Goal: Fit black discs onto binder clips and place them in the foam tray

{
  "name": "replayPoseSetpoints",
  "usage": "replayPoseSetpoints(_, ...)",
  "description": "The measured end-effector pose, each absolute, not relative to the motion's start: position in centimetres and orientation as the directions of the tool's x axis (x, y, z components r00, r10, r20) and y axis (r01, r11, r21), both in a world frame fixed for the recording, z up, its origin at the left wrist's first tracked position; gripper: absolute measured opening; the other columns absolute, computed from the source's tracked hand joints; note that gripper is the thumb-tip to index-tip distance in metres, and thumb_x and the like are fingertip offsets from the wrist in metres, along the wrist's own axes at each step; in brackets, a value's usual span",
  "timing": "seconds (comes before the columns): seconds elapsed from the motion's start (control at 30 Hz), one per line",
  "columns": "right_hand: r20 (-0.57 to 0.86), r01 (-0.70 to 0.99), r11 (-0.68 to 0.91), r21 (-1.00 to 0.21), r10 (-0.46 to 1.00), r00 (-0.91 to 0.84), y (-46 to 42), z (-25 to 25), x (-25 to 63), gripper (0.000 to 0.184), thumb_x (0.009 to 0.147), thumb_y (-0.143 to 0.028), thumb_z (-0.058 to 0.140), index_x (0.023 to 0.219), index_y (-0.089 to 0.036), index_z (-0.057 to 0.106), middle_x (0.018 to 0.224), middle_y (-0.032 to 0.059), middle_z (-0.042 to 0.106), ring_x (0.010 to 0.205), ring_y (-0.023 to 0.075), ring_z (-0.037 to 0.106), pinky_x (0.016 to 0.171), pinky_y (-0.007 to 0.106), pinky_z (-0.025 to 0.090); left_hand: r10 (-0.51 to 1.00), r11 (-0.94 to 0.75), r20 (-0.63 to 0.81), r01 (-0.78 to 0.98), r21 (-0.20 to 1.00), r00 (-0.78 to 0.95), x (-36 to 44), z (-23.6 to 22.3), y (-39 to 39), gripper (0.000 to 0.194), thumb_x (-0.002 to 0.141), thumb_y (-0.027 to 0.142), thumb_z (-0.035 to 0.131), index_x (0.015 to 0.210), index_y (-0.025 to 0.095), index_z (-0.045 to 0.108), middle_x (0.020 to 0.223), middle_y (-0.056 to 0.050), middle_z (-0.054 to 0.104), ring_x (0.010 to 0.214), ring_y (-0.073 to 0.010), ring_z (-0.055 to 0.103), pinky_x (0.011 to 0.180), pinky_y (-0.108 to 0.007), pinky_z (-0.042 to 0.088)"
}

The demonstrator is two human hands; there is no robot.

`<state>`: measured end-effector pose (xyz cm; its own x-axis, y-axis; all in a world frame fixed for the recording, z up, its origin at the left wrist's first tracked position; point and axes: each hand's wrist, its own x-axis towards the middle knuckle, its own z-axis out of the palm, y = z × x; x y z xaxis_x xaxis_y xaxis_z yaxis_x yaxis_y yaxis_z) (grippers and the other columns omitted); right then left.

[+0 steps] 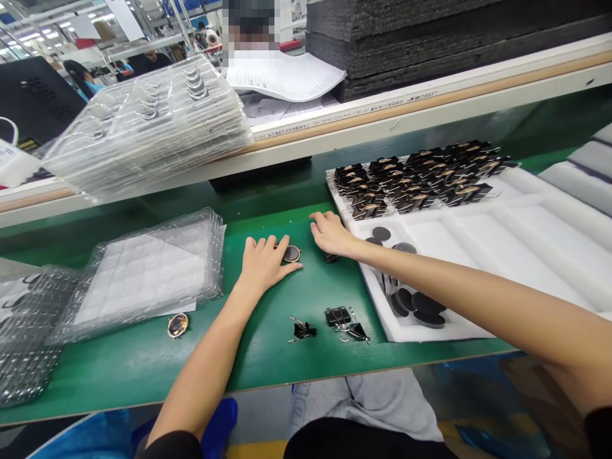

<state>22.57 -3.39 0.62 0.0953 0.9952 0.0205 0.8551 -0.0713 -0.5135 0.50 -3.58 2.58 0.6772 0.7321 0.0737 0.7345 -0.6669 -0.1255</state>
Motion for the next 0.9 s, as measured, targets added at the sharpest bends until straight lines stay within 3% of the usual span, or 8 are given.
replayPoseSetpoints(0.1,0.094,0.808,0.028,-0.588,0.995,0.035,-2.7,0.0,21.1,0.046,0.107,-0.033,0.032,0.138,-0.011,0.056,0.135,0.0229,0.058,0.136,0.0344,0.047,0.117,0.05,0.035,0.76,-0.639,0.067,0.762,-0.107,0.647,0.2,3.1,-3.6,0.082,0.089,0.072,0.063,0.153,0.023,0.048,0.137,-0.018,0.059,0.099,-0.0357,0.069,0.087,-0.046,0.044)
replayPoseSetpoints(0.23,0.278,0.707,0.224,-0.671,0.96,-0.04,-1.9,1.2,19.6,0.046,0.108,-0.036,0.027,0.136,-0.017,0.057,0.138,0.0161,0.059,0.134,0.0277,0.049,0.118,0.046,0.036,0.718,-0.696,0.001,0.718,0.0,0.696,-1.4,3.2,-2.4,0.06,0.096,0.058,0.063,0.148,0.028,0.052,0.142,-0.012,0.058,0.104,-0.03,0.069,0.084,-0.04,0.046)
replayPoseSetpoints(0.33,0.264,0.738,0.118,-0.664,0.961,0.083,-1.4,2.3,19.2,0.049,0.108,-0.039,0.023,0.137,-0.018,0.057,0.134,0.0165,0.061,0.131,0.0299,0.051,0.114,0.049,0.038,0.677,-0.734,0.027,0.673,0.09,0.736,-2.1,2.5,-1.5,0.046,0.1,0.052,0.059,0.139,0.026,0.057,0.127,-0.008,0.065,0.107,-0.0268,0.066,0.085,-0.038,0.045)
replayPoseSetpoints(0.4,0.199,0.803,-0.003,-0.596,0.968,0.152,-1.2,2.4,19.2,0.05,0.107,-0.041,0.025,0.137,-0.017,0.058,0.136,0.0192,0.059,0.134,0.034,0.048,0.114,0.054,0.037,0.662,-0.748,0.063,0.652,0.122,0.747,-2.2,2.0,-1.2,0.042,0.099,0.051,0.06,0.131,0.024,0.06,0.122,-0.007,0.067,0.108,-0.0267,0.064,0.088,-0.038,0.044)
replayPoseSetpoints(0.53,0.164,0.919,-0.034,-0.392,0.981,0.106,-1.6,0.9,19.7,0.051,0.106,-0.04,0.027,0.139,-0.013,0.055,0.145,0.0234,0.05,0.143,0.0373,0.037,0.118,0.059,0.028,0.64,-0.762,0.091,0.616,0.199,0.763,-2.1,1.3,-1.2,0.052,0.095,0.056,0.064,0.135,0.024,0.057,0.125,-0.007,0.065,0.111,-0.0278,0.059,0.092,-0.041,0.042)
replayPoseSetpoints(0.63,0.205,0.948,-0.051,-0.315,0.971,0.121,-2.0,-0.5,20.3,0.051,0.106,-0.035,0.024,0.143,-0.01,0.05,0.145,0.0247,0.049,0.143,0.0389,0.034,0.116,0.062,0.027,0.63,-0.767,0.107,0.597,0.235,0.769,-1.9,1.1,-1.3,0.055,0.094,0.055,0.066,0.137,0.023,0.056,0.128,-0.008,0.062,0.109,-0.0274,0.057,0.091,-0.04,0.042)
replayPoseSetpoints(0.77,0.206,0.949,-0.081,-0.305,0.967,0.148,-1.8,-1.9,21.1,0.05,0.099,-0.023,0.036,0.146,-0.008,0.044,0.141,0.0279,0.046,0.137,0.0435,0.036,0.109,0.068,0.03,0.627,-0.759,0.1,0.578,0.298,0.772,-1.4,0.9,-1.3,0.038,0.095,0.05,0.065,0.118,0.02,0.064,0.118,-0.007,0.066,0.102,-0.0245,0.058,0.084,-0.037,0.042)
replayPoseSetpoints(0.9,0.183,0.927,-0.109,-0.358,0.966,0.185,-1.3,-3.1,21.9,0.049,0.096,-0.021,0.039,0.144,-0.011,0.045,0.137,0.0266,0.046,0.131,0.0443,0.037,0.104,0.071,0.032,0.629,-0.744,0.077,0.571,0.347,0.773,-1.0,0.7,-1.5,0.037,0.094,0.052,0.065,0.112,0.02,0.064,0.109,-0.005,0.069,0.1,-0.0241,0.061,0.085,-0.036,0.041)
